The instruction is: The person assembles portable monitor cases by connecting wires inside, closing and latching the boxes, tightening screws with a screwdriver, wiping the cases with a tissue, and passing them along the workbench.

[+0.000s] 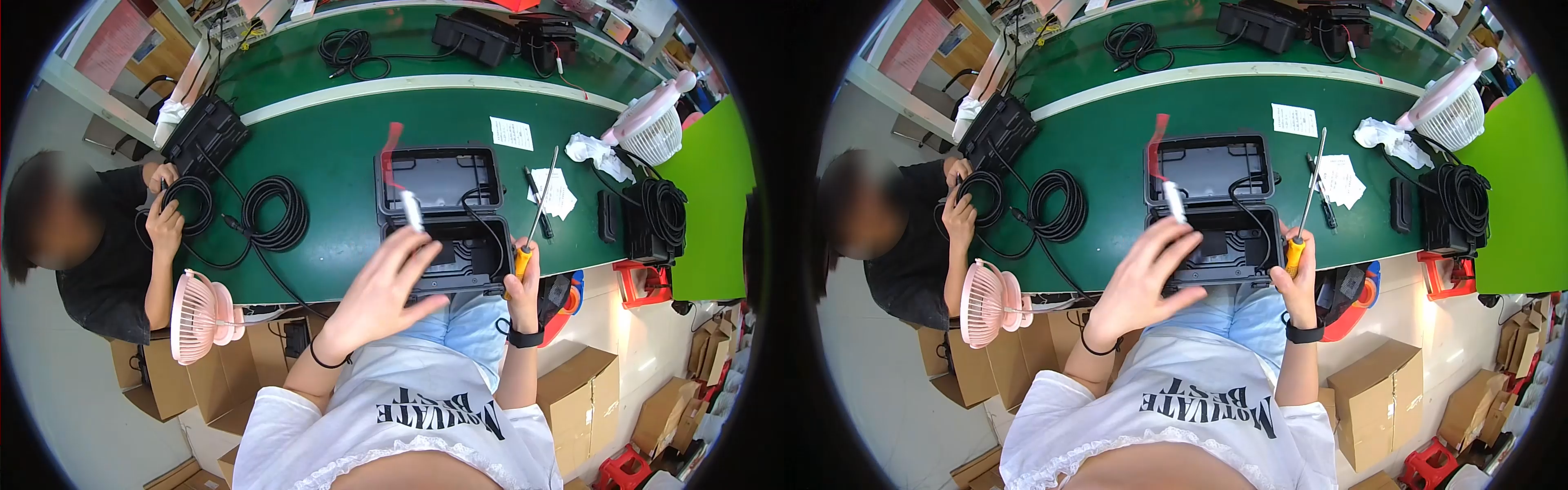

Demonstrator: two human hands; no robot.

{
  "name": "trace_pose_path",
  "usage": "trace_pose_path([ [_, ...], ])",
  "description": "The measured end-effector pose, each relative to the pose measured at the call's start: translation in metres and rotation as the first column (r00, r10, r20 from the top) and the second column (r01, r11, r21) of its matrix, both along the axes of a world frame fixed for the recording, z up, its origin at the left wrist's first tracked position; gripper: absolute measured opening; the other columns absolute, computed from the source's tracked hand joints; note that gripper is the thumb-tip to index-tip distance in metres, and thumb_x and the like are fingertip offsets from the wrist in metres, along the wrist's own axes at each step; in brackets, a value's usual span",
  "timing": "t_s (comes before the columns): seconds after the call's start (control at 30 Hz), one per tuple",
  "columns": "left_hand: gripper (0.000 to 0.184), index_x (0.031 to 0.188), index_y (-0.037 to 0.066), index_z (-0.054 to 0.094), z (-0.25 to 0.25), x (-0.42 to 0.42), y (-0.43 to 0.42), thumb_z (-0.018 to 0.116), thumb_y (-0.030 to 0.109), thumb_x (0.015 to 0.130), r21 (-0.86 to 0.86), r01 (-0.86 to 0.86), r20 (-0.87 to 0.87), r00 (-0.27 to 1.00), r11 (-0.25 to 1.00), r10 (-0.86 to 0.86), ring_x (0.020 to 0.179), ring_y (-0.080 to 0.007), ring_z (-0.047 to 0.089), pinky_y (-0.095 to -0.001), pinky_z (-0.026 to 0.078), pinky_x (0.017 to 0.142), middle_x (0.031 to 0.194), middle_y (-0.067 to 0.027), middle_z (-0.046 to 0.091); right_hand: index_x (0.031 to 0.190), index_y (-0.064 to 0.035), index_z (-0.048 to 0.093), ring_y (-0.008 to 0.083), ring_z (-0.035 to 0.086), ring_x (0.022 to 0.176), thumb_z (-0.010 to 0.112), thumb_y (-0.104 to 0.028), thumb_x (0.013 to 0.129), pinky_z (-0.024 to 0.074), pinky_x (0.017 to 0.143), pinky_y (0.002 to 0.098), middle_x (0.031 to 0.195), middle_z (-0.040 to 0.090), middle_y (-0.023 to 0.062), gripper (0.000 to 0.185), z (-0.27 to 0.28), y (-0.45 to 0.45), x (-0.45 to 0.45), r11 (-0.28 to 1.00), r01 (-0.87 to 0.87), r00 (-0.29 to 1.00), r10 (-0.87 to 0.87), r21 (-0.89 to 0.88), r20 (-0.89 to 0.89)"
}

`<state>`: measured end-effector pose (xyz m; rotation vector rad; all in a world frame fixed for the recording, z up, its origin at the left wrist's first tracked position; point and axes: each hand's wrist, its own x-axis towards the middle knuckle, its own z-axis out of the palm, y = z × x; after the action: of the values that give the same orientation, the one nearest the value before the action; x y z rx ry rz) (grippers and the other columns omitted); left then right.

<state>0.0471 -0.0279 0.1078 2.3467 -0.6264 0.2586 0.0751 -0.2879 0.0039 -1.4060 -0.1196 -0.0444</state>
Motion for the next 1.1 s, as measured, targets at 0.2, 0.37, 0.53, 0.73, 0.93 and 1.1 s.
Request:
trace_pose_path([
  [0.2, 0.055, 0.12, 0.004, 0.062, -0.015, 0.003, -0.014, 0.08, 0.036, 0.078, 0.196, 0.191, -0.101, 0.98, 0.962, -0.174, 0.098, -0.0286, 0.064, -0.0405, 0.056, 0.083, 0.11, -0.0108, 0.061, 0.128, -0.0076, 0.041, 0.0158, 0.05, 0.111, 0.073, -0.038, 0.076, 0.0388, 0.093, 0.0257, 0.134, 0.048, 0.0131, 0.068, 0.004, -0.002, -0.002, 0.999, -0.027, 0.999, 0.026, -0.034, -0.027],
  [0.37, 0.05, 0.11, 0.002, 0.065, -0.018, 0.006, -0.015, 0.076, 0.041, 0.081, 0.374, -0.038, 0.083, 0.997, 0.927, 0.008, 0.075, -0.025, 0.061, -0.0362, 0.049, 0.066, 0.075, -0.0082, 0.062, 0.136, -0.0074, 0.046, 0.0073, 0.053, 0.085, 0.057, -0.022, 0.093, 0.0442, 0.06, 0.0175, 0.137, 0.055, 0.0103, 0.046, 0.016, -0.01, 0.014, 0.995, 0.009, 0.999, -0.015, -0.102, -0.049],
  [0.53, 0.05, 0.108, 0.004, 0.066, -0.023, -0.003, -0.016, 0.078, 0.041, 0.078, 0.417, -0.064, 0.078, 0.996, 0.907, 0.034, 0.074, -0.0226, 0.061, -0.0452, 0.045, 0.092, 0.075, -0.0062, 0.063, 0.131, -0.0052, 0.057, 0.0176, 0.06, 0.087, 0.053, -0.018, 0.101, 0.0503, 0.071, 0.0296, 0.125, 0.065, 0.0108, 0.033, 0.032, -0.018, 0.049, 0.7, 0.239, 0.968, -0.224, -0.672, 0.111],
  [0.73, 0.053, 0.113, 0.013, 0.067, -0.025, -0.016, -0.007, 0.084, 0.038, 0.07, 0.447, -0.073, 0.106, 0.994, 0.891, 0.028, 0.073, -0.0166, 0.061, -0.0585, 0.024, 0.118, 0.077, -0.0007, 0.063, 0.12, -0.0101, 0.065, 0.032, 0.059, 0.108, 0.061, -0.007, 0.091, 0.0483, 0.092, 0.0413, 0.125, 0.065, 0.0122, 0.029, 0.033, -0.004, 0.075, 0.067, 0.582, 0.807, 0.068, -0.81, 0.586],
  [0.93, 0.052, 0.111, 0.014, 0.069, -0.028, -0.017, -0.005, 0.084, 0.038, 0.068, 0.409, -0.063, 0.139, 0.99, 0.91, 0.006, 0.076, -0.0179, 0.061, -0.0552, 0.027, 0.117, 0.079, -0.0007, 0.065, 0.131, -0.0044, 0.062, 0.0183, 0.062, 0.107, 0.048, -0.027, 0.105, 0.0452, 0.095, 0.0286, 0.117, 0.069, 0.0139, 0.037, 0.065, 0.026, 0.109, 0.901, 0.06, 0.998, -0.053, -0.43, 0.028],
  [1.1, 0.043, 0.101, 0.013, 0.072, -0.029, -0.017, -0.002, 0.082, 0.041, 0.069, 0.457, -0.084, 0.096, 0.994, 0.885, 0.044, 0.075, -0.0186, 0.061, -0.0515, 0.029, 0.117, 0.076, -0.0018, 0.067, 0.132, 0.0004, 0.06, 0.014, 0.058, 0.113, 0.053, -0.022, 0.104, 0.0422, 0.099, 0.0258, 0.124, 0.066, 0.0086, 0.036, 0.068, 0.031, 0.117, 0.91, -0.002, 0.997, 0.031, -0.414, 0.064],
])
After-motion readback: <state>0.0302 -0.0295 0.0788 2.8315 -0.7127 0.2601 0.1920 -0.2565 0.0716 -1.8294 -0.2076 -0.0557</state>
